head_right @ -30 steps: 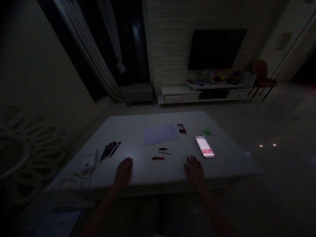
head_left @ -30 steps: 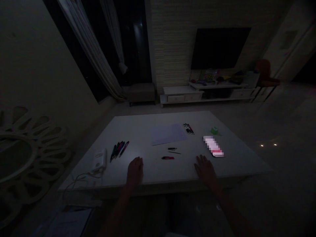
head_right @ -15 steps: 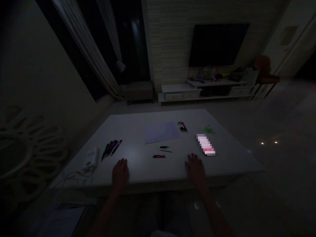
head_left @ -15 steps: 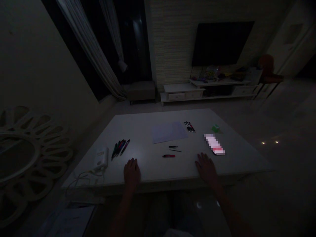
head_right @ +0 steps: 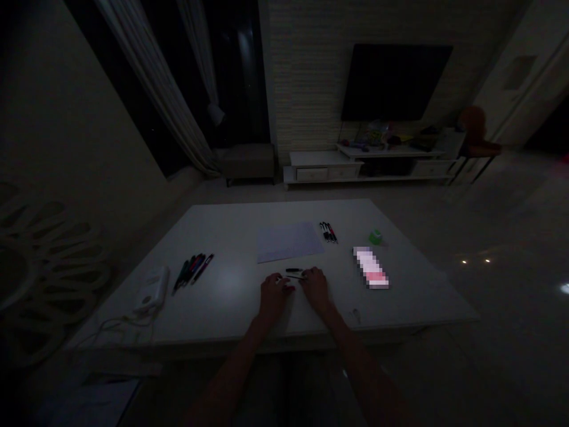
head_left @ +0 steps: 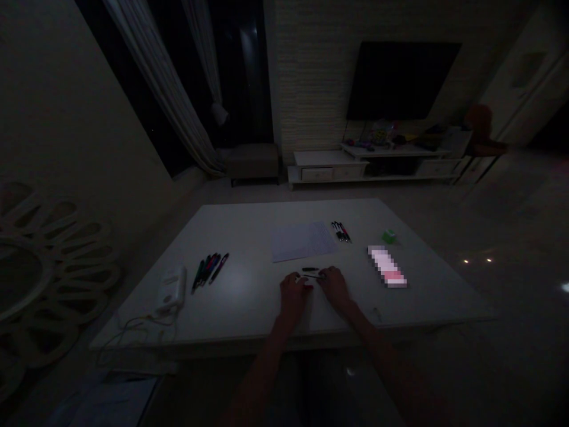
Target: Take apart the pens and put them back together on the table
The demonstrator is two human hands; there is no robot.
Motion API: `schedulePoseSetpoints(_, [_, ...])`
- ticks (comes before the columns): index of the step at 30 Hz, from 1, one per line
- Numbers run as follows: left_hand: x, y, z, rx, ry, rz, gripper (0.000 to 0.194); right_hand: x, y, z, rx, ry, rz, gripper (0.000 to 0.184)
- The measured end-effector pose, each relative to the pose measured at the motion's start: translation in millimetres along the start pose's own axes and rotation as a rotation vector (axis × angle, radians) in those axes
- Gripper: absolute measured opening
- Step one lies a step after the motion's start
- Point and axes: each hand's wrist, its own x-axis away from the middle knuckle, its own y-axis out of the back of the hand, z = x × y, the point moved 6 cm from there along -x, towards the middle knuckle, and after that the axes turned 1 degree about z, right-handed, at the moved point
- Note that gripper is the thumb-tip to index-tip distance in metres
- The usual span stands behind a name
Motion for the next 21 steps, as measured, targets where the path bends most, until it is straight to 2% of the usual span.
schedulePoseSetpoints(3, [-5,-5.2,7,0.071,0.036,-0.018,0.007,-7,-6,-1,0.046,-0.054,0.109,0.011])
schedulePoseSetpoints(6, [-3,-0.6,18,0.222,0.109,-0.119,0.011,-4,0,-6,0.043,-0.049,0.130,0.012])
schedulePoseSetpoints(9, [-2,4.3,25,0.379,0.170,-0.206,0.014,3,10,-9,-0.050,-0.027,0.132,0.017])
schedulePoseSetpoints(16, [-4,-1.2,25,0.448,0.156,-0.180,0.014,8,31,5,-0.101,0.116,0.044,0.019])
schedulePoseSetpoints(21, [-4,-2.5,27,0.445,0.141,-0.200,0.015,3,36,10,-0.122,0.172,0.004,0.019])
